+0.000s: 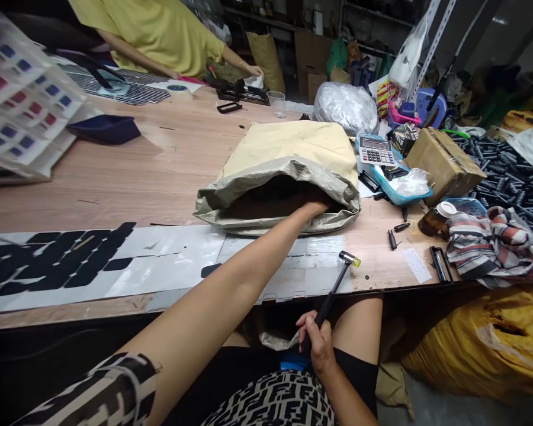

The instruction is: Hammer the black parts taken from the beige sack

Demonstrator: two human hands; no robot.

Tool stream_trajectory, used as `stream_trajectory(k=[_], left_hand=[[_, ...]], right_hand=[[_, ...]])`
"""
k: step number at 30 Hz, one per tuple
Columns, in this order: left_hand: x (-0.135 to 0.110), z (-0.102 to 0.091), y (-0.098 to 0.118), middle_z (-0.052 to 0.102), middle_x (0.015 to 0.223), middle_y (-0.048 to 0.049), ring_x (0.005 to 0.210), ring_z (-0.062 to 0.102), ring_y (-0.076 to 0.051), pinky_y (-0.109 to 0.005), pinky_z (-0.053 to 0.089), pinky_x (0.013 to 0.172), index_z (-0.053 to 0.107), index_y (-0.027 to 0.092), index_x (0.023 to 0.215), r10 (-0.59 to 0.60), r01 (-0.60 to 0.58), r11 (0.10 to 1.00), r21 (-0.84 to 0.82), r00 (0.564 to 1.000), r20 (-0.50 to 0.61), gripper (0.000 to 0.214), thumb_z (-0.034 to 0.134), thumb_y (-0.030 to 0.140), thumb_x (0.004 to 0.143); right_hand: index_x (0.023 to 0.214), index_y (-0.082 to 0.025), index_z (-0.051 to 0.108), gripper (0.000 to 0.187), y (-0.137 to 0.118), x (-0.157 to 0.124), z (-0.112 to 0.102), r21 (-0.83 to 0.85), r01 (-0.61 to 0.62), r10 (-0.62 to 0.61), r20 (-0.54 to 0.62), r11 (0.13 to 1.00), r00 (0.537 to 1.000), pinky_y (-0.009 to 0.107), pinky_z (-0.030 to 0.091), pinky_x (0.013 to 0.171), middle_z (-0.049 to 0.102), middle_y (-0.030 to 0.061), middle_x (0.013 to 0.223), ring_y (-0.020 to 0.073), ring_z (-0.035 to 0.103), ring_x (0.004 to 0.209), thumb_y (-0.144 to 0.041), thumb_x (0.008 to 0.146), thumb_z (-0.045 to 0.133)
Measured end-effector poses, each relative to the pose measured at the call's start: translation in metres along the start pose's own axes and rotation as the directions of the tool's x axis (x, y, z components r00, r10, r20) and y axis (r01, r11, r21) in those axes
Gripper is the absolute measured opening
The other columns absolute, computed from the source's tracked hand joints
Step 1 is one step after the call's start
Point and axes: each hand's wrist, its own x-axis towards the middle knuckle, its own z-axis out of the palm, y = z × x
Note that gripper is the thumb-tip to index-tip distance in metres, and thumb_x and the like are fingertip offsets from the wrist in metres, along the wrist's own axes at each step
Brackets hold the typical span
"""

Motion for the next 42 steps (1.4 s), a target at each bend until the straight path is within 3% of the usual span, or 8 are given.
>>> stream_trajectory(k=[4, 8, 11, 13, 18, 27, 34, 42], left_hand=[[-0.002, 0.008, 0.0, 0.066, 0.126, -0.0195, 0.12, 0.059, -0.032, -0.039, 0.042, 0.101, 0.063, 0.011, 0.128, -0.094, 0.094, 0.995, 0.019, 0.996, 0.006, 0.038, 0.06, 0.027, 0.093], [-0.037, -0.016, -0.004, 0.07, 0.114, -0.0154, 0.106, 0.065, -0.03, -0.036, 0.046, 0.086, 0.067, 0.016, 0.121, -0.138, 0.139, 0.99, 0.011, 0.99, -0.041, 0.036, 0.059, 0.04, 0.094], [-0.086, -0.035, -0.013, 0.072, 0.101, -0.0087, 0.097, 0.062, -0.026, -0.034, 0.046, 0.083, 0.073, 0.02, 0.106, 0.054, -0.054, 0.999, 0.003, 0.991, -0.123, 0.032, 0.067, 0.046, 0.089], [-0.122, -0.04, -0.021, 0.072, 0.096, -0.0055, 0.094, 0.059, -0.023, -0.033, 0.046, 0.083, 0.074, 0.022, 0.1, 0.194, -0.196, 0.981, -0.01, 0.976, -0.096, 0.027, 0.071, 0.045, 0.086], [-0.179, -0.028, -0.041, 0.069, 0.092, -0.0044, 0.092, 0.057, -0.023, -0.036, 0.045, 0.085, 0.075, 0.023, 0.095, 0.236, -0.236, 0.972, -0.021, 0.972, 0.017, 0.02, 0.077, 0.037, 0.081], [-0.18, -0.025, -0.053, 0.067, 0.089, -0.0031, 0.094, 0.057, -0.023, -0.035, 0.046, 0.084, 0.076, 0.023, 0.095, 0.222, -0.219, 0.965, -0.148, 0.975, 0.008, 0.023, 0.08, 0.029, 0.073], [-0.181, -0.028, -0.051, 0.067, 0.084, -0.0024, 0.088, 0.056, -0.021, -0.034, 0.044, 0.083, 0.078, 0.024, 0.094, 0.251, -0.241, 0.963, -0.119, 0.966, 0.068, 0.019, 0.075, 0.035, 0.078], [-0.182, -0.026, -0.051, 0.071, 0.086, -0.0017, 0.086, 0.056, -0.02, -0.032, 0.043, 0.081, 0.077, 0.023, 0.094, 0.247, -0.239, 0.959, -0.154, 0.968, 0.033, 0.018, 0.075, 0.032, 0.078]], right_hand=[[0.083, -0.016, 0.062, 0.054, 0.003, 0.002, -0.001, -0.003, -0.007, 0.007, 0.008, 1.0, 1.0, 0.019, 0.034, 0.04, 0.049, -0.0047, 0.052, 0.0073, 0.043, 0.039, -0.07, 0.085, 0.059], [0.083, -0.016, 0.063, 0.056, -0.002, 0.001, 0.0, -0.017, -0.011, 0.011, 0.005, 1.0, 1.0, 0.02, 0.036, 0.041, 0.049, -0.0046, 0.053, 0.0082, 0.045, 0.041, -0.071, 0.084, 0.06], [0.084, -0.016, 0.063, 0.054, -0.008, 0.0, 0.003, -0.023, -0.005, 0.005, -0.015, 1.0, 1.0, 0.02, 0.037, 0.042, 0.049, -0.0048, 0.053, 0.0084, 0.046, 0.042, -0.07, 0.084, 0.06], [0.083, -0.016, 0.063, 0.053, -0.009, 0.0, 0.004, -0.025, 0.006, -0.006, -0.026, 1.0, 1.0, 0.02, 0.036, 0.042, 0.049, -0.0049, 0.053, 0.0082, 0.046, 0.041, -0.069, 0.085, 0.06], [0.082, -0.016, 0.063, 0.051, -0.007, 0.001, 0.002, -0.051, 0.035, -0.038, -0.049, 0.998, 0.998, 0.02, 0.036, 0.041, 0.049, -0.0048, 0.054, 0.0084, 0.046, 0.041, -0.067, 0.086, 0.059], [0.089, -0.017, 0.062, 0.052, -0.013, -0.004, -0.001, -0.139, 0.061, -0.082, -0.15, 0.988, 0.985, 0.02, 0.037, 0.04, 0.047, -0.0069, 0.051, 0.0085, 0.043, 0.041, -0.069, 0.082, 0.063], [0.093, -0.017, 0.061, 0.053, -0.023, -0.015, 0.005, -0.306, 0.034, -0.11, -0.235, 0.952, 0.966, 0.021, 0.039, 0.038, 0.045, -0.0076, 0.051, 0.0089, 0.042, 0.041, -0.069, 0.085, 0.06], [0.105, -0.015, 0.062, 0.057, -0.053, -0.025, 0.014, -0.439, 0.064, -0.202, -0.276, 0.896, 0.94, 0.024, 0.036, 0.04, 0.042, -0.0077, 0.049, 0.0112, 0.04, 0.041, -0.069, 0.09, 0.05]])
